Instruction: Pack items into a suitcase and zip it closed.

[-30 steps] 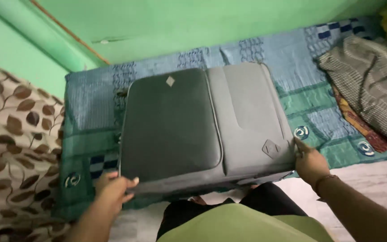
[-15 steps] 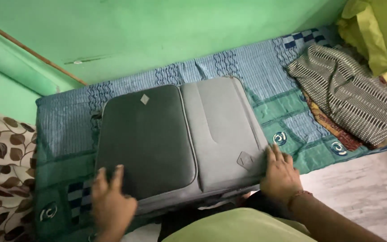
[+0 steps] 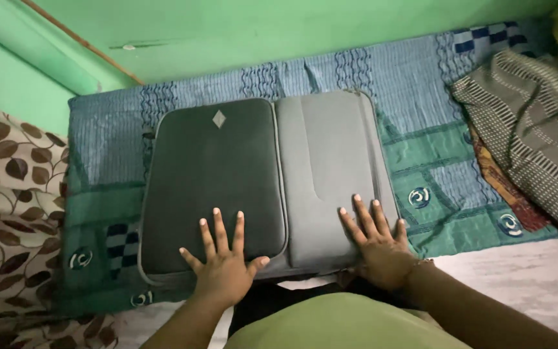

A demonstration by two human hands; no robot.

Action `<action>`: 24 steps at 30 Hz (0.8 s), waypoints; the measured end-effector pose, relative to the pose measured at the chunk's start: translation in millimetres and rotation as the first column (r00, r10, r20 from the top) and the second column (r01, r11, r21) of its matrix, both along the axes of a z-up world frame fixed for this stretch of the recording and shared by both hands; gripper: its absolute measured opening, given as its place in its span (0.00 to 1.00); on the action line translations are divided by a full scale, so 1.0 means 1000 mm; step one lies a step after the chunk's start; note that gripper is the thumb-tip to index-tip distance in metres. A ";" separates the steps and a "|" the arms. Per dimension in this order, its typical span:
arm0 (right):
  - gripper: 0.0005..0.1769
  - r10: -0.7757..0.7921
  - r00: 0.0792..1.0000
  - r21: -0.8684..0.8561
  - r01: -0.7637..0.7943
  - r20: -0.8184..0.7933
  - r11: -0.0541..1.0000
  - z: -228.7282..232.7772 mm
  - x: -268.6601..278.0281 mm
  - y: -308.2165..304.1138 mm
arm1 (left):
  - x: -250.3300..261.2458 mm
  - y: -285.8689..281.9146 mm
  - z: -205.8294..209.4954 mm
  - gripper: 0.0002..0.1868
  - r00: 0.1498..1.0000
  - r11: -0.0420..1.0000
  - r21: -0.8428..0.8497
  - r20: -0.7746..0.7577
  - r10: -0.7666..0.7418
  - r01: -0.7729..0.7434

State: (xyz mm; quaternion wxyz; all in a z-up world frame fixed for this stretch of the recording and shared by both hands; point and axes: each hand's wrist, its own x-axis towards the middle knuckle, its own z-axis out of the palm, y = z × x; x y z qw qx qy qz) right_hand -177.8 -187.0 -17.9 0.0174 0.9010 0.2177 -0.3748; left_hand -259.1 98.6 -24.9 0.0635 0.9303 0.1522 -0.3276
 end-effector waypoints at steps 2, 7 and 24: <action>0.71 0.006 0.999 -0.003 -0.006 -0.054 1.000 0.002 0.005 0.001 | 0.002 -0.003 0.001 0.54 0.999 1.000 0.021 -0.045 0.008 -0.007; 0.71 0.012 0.989 0.032 -0.007 -0.150 0.999 0.023 0.019 -0.009 | 0.019 -0.014 0.024 0.54 0.993 0.998 0.057 -0.120 0.023 -0.016; 0.49 -0.316 0.895 0.748 -0.029 0.314 0.663 -0.014 0.075 -0.099 | 0.078 -0.138 0.055 0.50 0.918 0.993 -0.116 0.394 0.048 -0.003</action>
